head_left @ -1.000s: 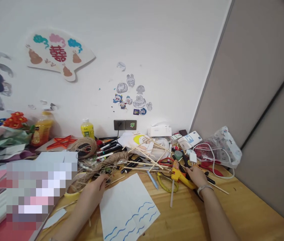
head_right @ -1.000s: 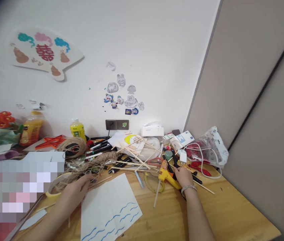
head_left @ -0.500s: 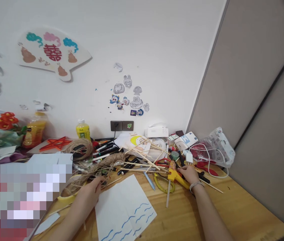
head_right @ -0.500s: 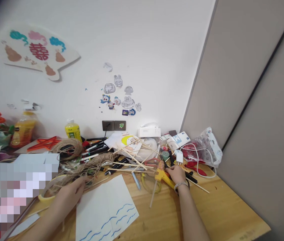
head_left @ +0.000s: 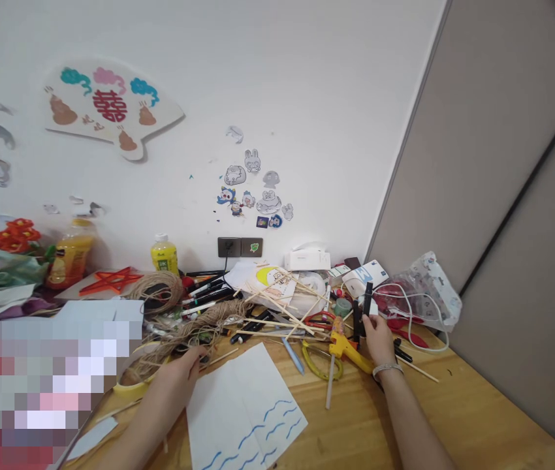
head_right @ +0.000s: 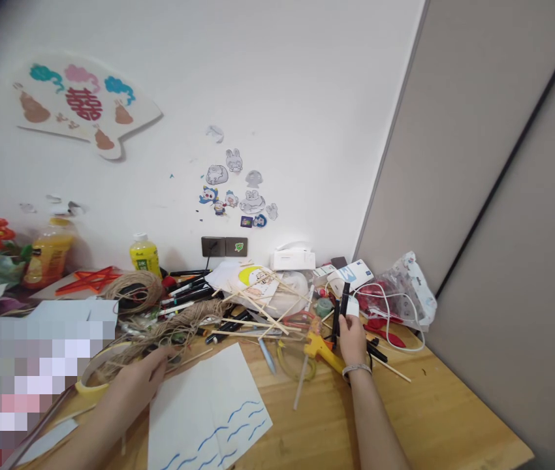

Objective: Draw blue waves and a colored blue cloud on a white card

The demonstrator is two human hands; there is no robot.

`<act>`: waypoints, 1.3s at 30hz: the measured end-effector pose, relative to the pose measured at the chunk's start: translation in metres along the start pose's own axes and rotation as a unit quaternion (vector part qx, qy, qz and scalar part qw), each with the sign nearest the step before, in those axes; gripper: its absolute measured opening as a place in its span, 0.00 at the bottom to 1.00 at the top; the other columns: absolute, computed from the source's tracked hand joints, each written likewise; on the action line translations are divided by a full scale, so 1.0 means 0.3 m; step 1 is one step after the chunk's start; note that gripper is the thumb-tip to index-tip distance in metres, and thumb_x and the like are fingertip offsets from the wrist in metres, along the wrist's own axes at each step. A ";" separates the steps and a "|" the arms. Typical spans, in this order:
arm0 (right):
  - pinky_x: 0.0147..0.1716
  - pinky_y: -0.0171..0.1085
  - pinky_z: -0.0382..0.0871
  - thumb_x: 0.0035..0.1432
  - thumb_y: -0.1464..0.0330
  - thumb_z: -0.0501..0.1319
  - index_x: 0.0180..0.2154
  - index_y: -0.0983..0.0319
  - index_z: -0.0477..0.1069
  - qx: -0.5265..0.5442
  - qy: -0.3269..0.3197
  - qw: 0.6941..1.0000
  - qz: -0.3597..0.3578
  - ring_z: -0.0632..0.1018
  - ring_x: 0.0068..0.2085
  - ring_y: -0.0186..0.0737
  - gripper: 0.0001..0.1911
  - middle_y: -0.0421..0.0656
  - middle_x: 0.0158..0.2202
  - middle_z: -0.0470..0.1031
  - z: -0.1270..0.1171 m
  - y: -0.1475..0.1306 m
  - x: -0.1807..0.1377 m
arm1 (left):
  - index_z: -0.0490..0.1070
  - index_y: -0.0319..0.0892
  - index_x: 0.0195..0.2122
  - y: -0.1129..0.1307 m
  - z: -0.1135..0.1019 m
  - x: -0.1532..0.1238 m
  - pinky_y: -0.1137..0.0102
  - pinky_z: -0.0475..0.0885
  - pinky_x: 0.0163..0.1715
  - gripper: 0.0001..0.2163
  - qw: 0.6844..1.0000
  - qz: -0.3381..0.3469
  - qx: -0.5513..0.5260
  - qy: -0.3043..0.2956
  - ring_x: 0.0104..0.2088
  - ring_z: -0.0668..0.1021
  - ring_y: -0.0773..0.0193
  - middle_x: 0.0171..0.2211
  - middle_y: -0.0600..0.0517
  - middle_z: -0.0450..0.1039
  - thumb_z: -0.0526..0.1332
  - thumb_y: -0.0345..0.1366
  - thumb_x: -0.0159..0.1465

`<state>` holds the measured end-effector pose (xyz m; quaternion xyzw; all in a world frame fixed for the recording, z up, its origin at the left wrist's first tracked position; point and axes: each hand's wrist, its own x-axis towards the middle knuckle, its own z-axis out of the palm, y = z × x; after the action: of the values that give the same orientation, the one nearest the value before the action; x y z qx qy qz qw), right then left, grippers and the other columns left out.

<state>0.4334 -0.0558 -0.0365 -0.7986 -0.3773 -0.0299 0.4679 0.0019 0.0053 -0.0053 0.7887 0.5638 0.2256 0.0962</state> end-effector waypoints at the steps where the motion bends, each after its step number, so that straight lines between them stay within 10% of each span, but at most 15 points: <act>1: 0.39 0.41 0.68 0.56 0.58 0.47 0.37 0.66 0.71 0.018 0.004 1.000 -0.008 0.78 0.39 0.50 0.21 0.55 0.37 0.78 -0.002 -0.007 -0.005 | 0.73 0.46 0.39 0.002 0.000 -0.002 0.75 0.70 0.31 0.14 1.000 0.004 0.002 -0.001 0.31 0.81 0.60 0.30 0.52 0.80 0.47 0.31 0.62; 12: 0.37 0.43 0.69 0.59 0.54 0.48 0.39 0.64 0.70 0.119 -0.014 0.988 -0.100 0.77 0.35 0.49 0.23 0.50 0.32 0.78 -0.023 -0.142 -0.098 | 0.72 0.45 0.40 -0.021 0.030 -0.001 0.73 0.71 0.33 0.14 1.000 0.016 -0.010 -0.025 0.35 0.81 0.59 0.34 0.50 0.80 0.47 0.33 0.63; 20: 0.43 0.43 0.69 0.62 0.57 0.53 0.41 0.61 0.74 0.179 -0.169 0.943 -0.223 0.76 0.43 0.48 0.17 0.48 0.41 0.78 -0.020 -0.277 -0.243 | 0.70 0.44 0.47 0.021 0.029 -0.031 0.71 0.71 0.34 0.15 0.999 0.035 -0.010 -0.033 0.36 0.81 0.57 0.35 0.49 0.80 0.47 0.37 0.66; 31: 0.26 0.33 0.59 0.65 0.53 0.47 0.18 0.62 0.63 0.169 -0.415 0.857 -0.256 0.69 0.24 0.35 0.29 0.38 0.18 0.65 0.004 -0.376 -0.404 | 0.68 0.43 0.52 0.080 0.053 -0.105 0.71 0.68 0.25 0.16 0.964 0.243 0.101 0.032 0.26 0.78 0.59 0.26 0.51 0.76 0.56 0.44 0.66; 39: 0.27 0.34 0.59 0.64 0.52 0.48 0.18 0.62 0.63 0.180 -0.446 0.849 -0.219 0.68 0.24 0.35 0.29 0.38 0.18 0.64 0.007 -0.384 -0.410 | 0.69 0.41 0.43 0.097 0.050 -0.119 0.71 0.64 0.21 0.17 0.929 0.335 0.108 0.116 0.23 0.75 0.61 0.23 0.51 0.73 0.46 0.45 0.71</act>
<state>0.2724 -0.0929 -0.0036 -0.5243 -0.7097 0.2963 0.3656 0.0240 -0.0366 -0.0155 0.9055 0.2951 0.2724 -0.1369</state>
